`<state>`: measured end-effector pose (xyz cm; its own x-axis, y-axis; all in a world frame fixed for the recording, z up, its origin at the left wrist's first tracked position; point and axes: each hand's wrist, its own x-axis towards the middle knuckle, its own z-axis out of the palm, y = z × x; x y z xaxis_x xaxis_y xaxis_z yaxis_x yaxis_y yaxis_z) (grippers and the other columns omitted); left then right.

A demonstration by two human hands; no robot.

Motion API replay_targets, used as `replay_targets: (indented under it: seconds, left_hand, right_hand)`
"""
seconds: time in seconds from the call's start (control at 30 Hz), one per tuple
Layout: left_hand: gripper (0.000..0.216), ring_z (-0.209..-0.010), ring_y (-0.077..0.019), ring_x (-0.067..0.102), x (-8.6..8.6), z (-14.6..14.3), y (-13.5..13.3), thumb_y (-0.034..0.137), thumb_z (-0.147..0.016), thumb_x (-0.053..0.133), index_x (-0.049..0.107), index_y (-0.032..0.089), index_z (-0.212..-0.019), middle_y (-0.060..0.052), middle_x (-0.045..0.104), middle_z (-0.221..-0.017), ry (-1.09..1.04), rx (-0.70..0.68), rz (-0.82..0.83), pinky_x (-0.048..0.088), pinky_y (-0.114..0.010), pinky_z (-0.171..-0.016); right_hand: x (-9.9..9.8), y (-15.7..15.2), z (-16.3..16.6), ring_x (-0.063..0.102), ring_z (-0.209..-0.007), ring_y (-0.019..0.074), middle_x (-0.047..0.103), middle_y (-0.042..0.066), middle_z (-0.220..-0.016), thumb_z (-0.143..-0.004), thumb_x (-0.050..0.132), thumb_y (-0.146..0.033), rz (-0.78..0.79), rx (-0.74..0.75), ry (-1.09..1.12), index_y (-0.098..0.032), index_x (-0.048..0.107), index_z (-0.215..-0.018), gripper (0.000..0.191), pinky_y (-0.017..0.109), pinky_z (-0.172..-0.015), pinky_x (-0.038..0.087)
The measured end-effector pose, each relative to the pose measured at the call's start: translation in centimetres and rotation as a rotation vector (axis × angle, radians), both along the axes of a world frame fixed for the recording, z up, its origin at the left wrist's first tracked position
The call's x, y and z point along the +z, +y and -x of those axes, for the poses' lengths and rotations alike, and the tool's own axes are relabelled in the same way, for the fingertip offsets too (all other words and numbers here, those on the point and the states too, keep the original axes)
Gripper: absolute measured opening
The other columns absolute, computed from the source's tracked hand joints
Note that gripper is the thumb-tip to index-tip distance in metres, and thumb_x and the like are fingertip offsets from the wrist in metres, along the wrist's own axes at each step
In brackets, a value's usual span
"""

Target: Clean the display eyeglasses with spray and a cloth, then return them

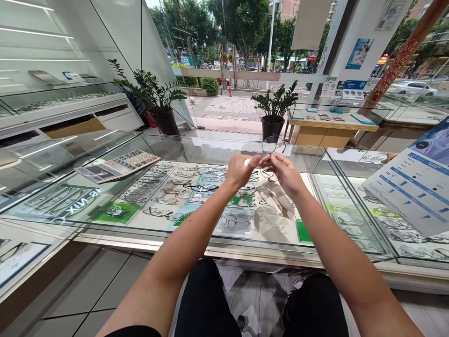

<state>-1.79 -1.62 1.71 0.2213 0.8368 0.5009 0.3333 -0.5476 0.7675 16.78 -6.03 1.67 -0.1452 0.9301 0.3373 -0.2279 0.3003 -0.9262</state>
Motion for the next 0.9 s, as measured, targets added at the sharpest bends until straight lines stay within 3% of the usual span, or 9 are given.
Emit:
replay_targets:
  seconds: [0.17, 0.4, 0.53, 0.7, 0.8, 0.9]
  left_hand:
    - [0.08, -0.054, -0.0134, 0.027, 0.1, -0.4, -0.5, 0.093, -0.092, 0.047, 0.031, 0.025, -0.053, 0.001, 0.029, -0.052, 0.175, -0.062, 0.018, 0.013, -0.037, -0.06]
    - [0.081, -0.055, -0.0139, 0.03, -0.3, -0.5, -0.3, 0.092, -0.094, 0.048, 0.032, 0.024, -0.052, 0.001, 0.031, -0.052, 0.164, -0.098, 0.045, 0.017, -0.036, -0.061]
    - [0.081, -0.058, -0.0154, 0.036, -0.2, -0.2, -0.2, 0.093, -0.097, 0.047, 0.037, 0.024, -0.056, 0.001, 0.035, -0.055, 0.047, -0.086, 0.055, 0.024, -0.034, -0.062]
    - [0.066, -0.071, -0.0197, 0.052, 0.0, 1.2, 1.5, 0.081, -0.103, 0.055, 0.055, 0.023, -0.073, -0.002, 0.056, -0.071, -0.085, 0.096, -0.021, 0.038, -0.034, -0.069]
    - [0.039, -0.087, -0.0222, 0.059, -0.1, 2.5, 3.5, 0.056, -0.106, 0.067, 0.056, 0.024, -0.087, -0.004, 0.063, -0.089, -0.083, 0.266, -0.046, 0.047, -0.035, -0.082]
    - [0.01, -0.12, -0.0265, 0.065, 0.0, 4.0, 5.3, 0.029, -0.108, 0.065, 0.059, 0.023, -0.102, -0.011, 0.066, -0.12, -0.003, 0.48, -0.024, 0.051, -0.038, -0.107]
  right_hand:
    - [0.0, 0.2, -0.1, 0.072, -0.096, 0.0217, 0.082, 0.002, -0.1, -0.085, 0.089, -0.072, 0.009, -0.046, 0.044, -0.029, 0.079, -0.093, 0.045, 0.036, -0.088, 0.055]
    - [-0.1, 0.2, -0.1, 0.072, -0.098, 0.0215, 0.083, 0.002, -0.106, -0.085, 0.088, -0.073, 0.007, -0.06, 0.029, -0.03, 0.08, -0.093, 0.044, 0.036, -0.088, 0.054]
    - [0.1, 0.1, 0.0, 0.074, -0.096, 0.022, 0.084, 0.002, -0.103, -0.085, 0.089, -0.071, 0.01, -0.063, 0.043, -0.03, 0.08, -0.093, 0.044, 0.036, -0.09, 0.056]
    - [0.4, -0.2, -0.2, 0.074, -0.1, 0.0237, 0.085, 0.004, -0.101, -0.088, 0.088, -0.067, -0.002, -0.084, 0.079, -0.03, 0.08, -0.096, 0.039, 0.038, -0.097, 0.059]
    - [0.5, -0.3, -0.3, 0.074, -0.103, 0.0243, 0.085, 0.004, -0.104, -0.089, 0.087, -0.067, 0.0, -0.097, 0.07, -0.03, 0.079, -0.096, 0.039, 0.039, -0.098, 0.059]
    - [0.4, -0.3, -0.3, 0.075, -0.106, 0.0254, 0.085, 0.004, -0.105, -0.089, 0.087, -0.066, 0.002, -0.098, 0.067, -0.03, 0.078, -0.095, 0.038, 0.039, -0.096, 0.058]
